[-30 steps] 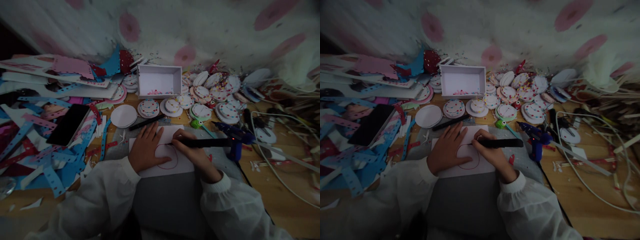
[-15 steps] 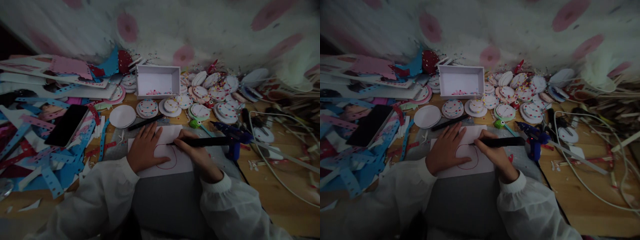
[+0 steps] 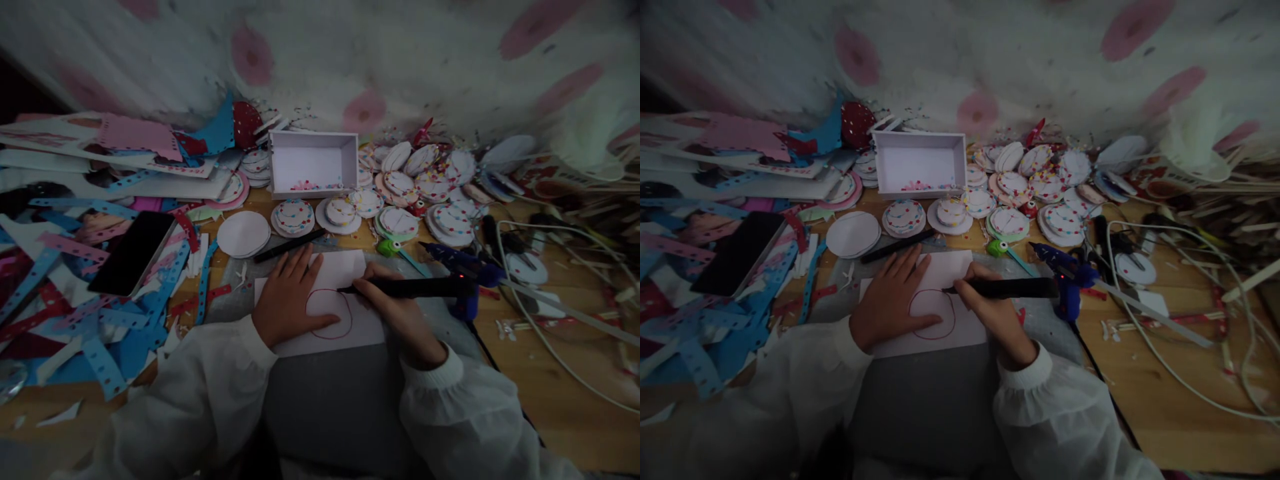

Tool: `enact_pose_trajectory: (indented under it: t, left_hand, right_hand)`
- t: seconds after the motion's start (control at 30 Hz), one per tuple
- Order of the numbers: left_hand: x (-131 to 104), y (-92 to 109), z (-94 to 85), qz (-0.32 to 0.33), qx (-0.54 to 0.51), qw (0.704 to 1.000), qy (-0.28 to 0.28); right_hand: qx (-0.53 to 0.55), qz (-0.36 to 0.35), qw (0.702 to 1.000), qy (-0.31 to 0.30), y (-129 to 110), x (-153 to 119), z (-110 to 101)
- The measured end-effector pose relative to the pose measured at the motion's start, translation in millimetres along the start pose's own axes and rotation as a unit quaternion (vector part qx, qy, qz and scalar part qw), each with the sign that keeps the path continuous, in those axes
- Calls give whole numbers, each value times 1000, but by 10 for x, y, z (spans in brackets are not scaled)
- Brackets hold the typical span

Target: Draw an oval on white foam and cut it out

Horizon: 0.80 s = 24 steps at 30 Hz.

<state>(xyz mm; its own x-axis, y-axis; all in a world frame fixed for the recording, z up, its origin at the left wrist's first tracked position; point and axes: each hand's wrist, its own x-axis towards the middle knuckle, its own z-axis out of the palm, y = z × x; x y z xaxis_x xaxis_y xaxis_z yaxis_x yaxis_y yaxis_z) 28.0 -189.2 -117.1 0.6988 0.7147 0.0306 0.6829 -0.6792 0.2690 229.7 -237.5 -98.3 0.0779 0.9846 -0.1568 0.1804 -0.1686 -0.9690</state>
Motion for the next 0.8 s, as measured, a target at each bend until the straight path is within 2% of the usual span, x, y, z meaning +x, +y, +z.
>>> enact_pose_trajectory:
  t: [0.17, 0.27, 0.4, 0.53, 0.6, 0.67, 0.8]
  left_hand:
    - [-5, -8, 17, 3, 7, 1000, 9]
    - [-9, -15, 27, 5, 7, 1000, 9]
    - [-9, -16, 27, 9, 7, 1000, 10]
    - [-8, -12, 22, 11, 10, 1000, 12]
    - [-10, -8, 18, 13, 12, 1000, 8]
    - [-13, -3, 14, 18, 13, 1000, 3]
    - [-14, 7, 13, 21, 19, 1000, -2]
  right_hand:
    - [-20, 11, 999, 46, 19, -45, 17]
    - [-60, 9, 998, 32, 17, -55, 7]
    - [-116, -76, 990, -1, 37, -39, -92]
    - [-150, -163, 971, -91, 57, -22, -235]
    - [-146, -192, 964, -108, 68, -24, -270]
    - [-144, -206, 964, -90, 88, -30, -269]
    - [-132, -208, 969, -16, 152, -42, -209]
